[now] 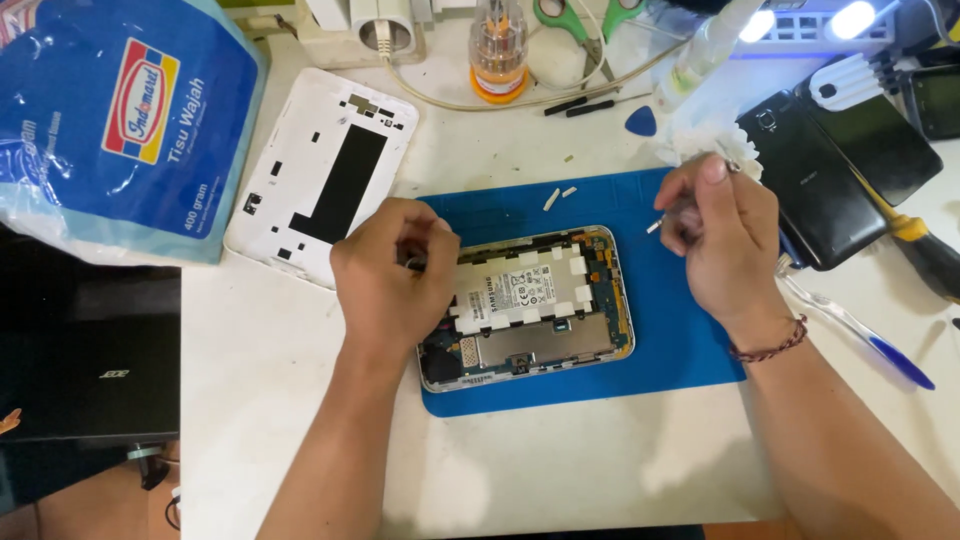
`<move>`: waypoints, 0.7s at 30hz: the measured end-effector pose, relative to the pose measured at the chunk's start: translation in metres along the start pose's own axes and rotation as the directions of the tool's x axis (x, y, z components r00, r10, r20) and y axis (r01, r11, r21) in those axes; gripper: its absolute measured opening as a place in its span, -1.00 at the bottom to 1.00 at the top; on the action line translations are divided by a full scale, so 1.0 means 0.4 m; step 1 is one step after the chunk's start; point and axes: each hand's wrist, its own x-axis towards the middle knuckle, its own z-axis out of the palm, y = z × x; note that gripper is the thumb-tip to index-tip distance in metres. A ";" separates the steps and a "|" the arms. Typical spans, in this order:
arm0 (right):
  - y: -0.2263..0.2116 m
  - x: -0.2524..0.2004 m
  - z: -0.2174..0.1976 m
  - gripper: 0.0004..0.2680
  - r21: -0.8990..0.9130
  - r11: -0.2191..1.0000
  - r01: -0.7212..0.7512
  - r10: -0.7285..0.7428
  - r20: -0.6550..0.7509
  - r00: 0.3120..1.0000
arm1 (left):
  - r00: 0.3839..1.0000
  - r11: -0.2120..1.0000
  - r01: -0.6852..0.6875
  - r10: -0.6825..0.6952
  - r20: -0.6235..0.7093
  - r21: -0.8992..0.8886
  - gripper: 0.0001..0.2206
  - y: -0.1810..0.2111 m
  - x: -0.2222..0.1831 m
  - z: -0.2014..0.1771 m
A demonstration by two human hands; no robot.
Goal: Repairing the internal components of a tablet using a screwdriver and prying tool.
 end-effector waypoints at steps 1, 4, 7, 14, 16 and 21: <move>0.001 0.001 -0.004 -0.65 0.002 1.000 0.001 -0.001 0.001 1.000 | 1.000 1.000 -0.001 0.001 -0.001 0.002 -0.90 0.003 0.000 -0.005; -0.003 -0.004 -0.008 -0.71 -0.002 0.997 0.080 -0.079 0.026 0.996 | 0.997 0.997 0.081 -0.081 -0.003 0.008 -0.94 0.013 -0.001 -0.017; -0.024 -0.015 0.018 -0.81 -0.137 0.969 0.205 -0.194 0.087 0.977 | 0.933 0.935 0.337 -0.348 -0.095 -0.113 -0.90 0.017 0.006 -0.021; -0.112 -0.041 0.095 -0.82 -0.296 0.881 0.369 -0.280 0.304 0.911 | 0.892 0.898 0.410 -0.432 -0.135 -0.161 -0.91 -0.003 -0.001 -0.011; -0.146 -0.049 0.114 -0.84 -0.318 0.877 0.359 -0.255 0.326 0.911 | 0.882 0.884 0.428 -0.454 -0.126 -0.189 -0.92 0.000 -0.006 -0.017; -0.222 -0.027 0.159 -0.85 -0.396 0.761 0.514 -0.302 0.484 0.821 | 0.909 0.911 0.371 -0.396 -0.130 -0.180 -0.91 -0.001 0.002 -0.021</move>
